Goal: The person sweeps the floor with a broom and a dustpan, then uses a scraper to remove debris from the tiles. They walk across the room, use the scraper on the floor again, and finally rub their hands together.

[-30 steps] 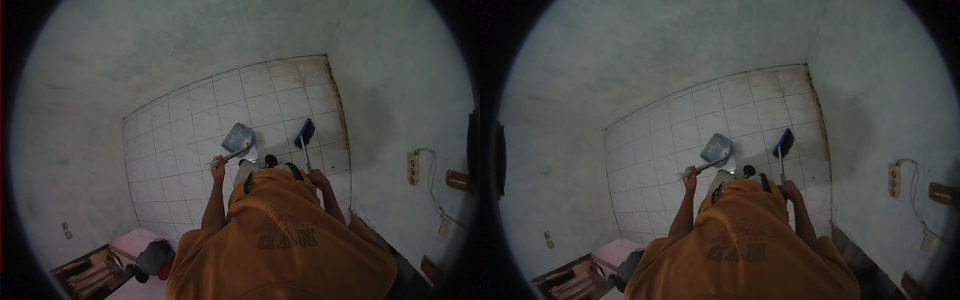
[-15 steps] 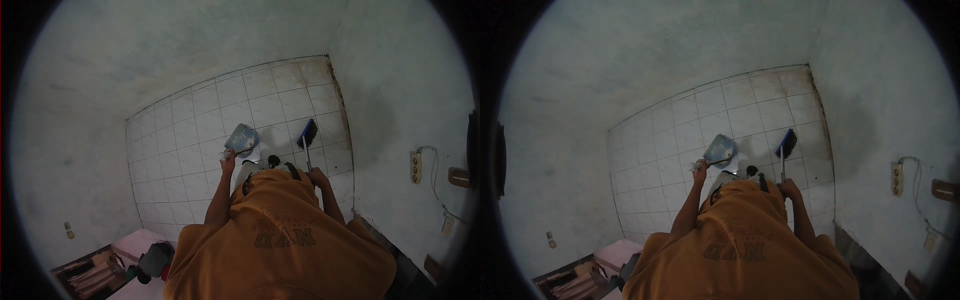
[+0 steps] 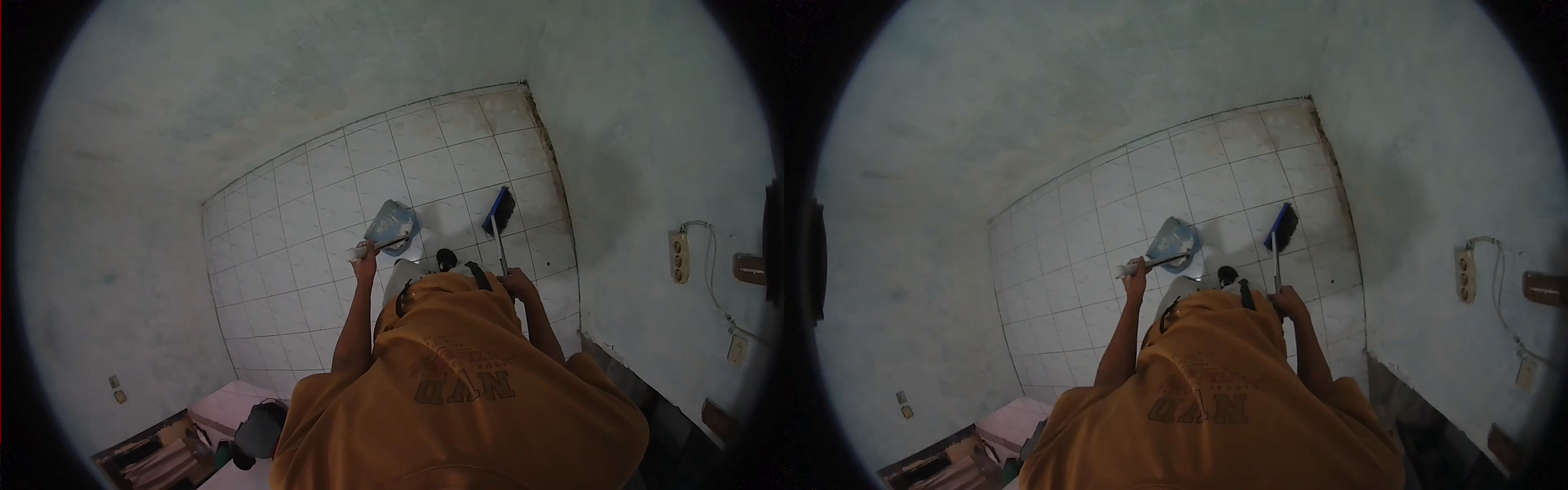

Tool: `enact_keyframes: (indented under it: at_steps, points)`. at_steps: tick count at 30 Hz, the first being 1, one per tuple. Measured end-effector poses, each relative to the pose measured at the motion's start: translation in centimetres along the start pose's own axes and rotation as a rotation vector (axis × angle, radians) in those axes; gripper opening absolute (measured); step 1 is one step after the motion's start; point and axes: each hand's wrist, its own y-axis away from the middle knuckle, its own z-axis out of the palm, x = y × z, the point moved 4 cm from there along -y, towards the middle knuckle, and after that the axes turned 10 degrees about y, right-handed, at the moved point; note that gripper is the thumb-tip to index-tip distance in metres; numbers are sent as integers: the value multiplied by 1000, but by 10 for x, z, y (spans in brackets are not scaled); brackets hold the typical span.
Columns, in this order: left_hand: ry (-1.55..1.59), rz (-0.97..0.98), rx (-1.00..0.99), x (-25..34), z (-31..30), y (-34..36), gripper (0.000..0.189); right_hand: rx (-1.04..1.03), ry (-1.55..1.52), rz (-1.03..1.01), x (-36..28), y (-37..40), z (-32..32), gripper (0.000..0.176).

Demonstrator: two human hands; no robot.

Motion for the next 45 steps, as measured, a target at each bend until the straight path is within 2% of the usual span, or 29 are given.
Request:
enact_keyframes:
  at_steps: [1, 3, 7, 13, 23, 25, 28, 36, 45]
  points:
    - [-13, -29, -2, 3, 0, 1, 21, -1, 2, 0, 3, -3, 1, 30]
    - [-16, -46, -14, 8, -1, 3, 20, -54, -13, 30, 11, -9, 4, 40]
    - [-9, -75, -18, 3, -2, 7, 21, 9, -16, 26, 19, -16, 5, 35]
    - [1, -47, -25, -6, -8, 10, 21, -41, 22, 28, 17, -14, 3, 39]
    - [33, -97, 29, 3, -11, 21, 20, -11, -1, -12, 18, -17, 4, 31]
    - [38, -59, 6, 4, -13, 22, 19, -15, 6, -39, 20, -20, 4, 31]
    - [37, -95, -71, -1, -17, 22, 23, -59, 25, -3, 20, -21, 5, 38]
    - [57, -119, -46, -2, -20, 22, 21, -21, 103, 65, 11, -17, 3, 45]
    - [32, -70, -56, 2, -18, 19, 20, -21, 85, 39, 9, -20, 6, 43]
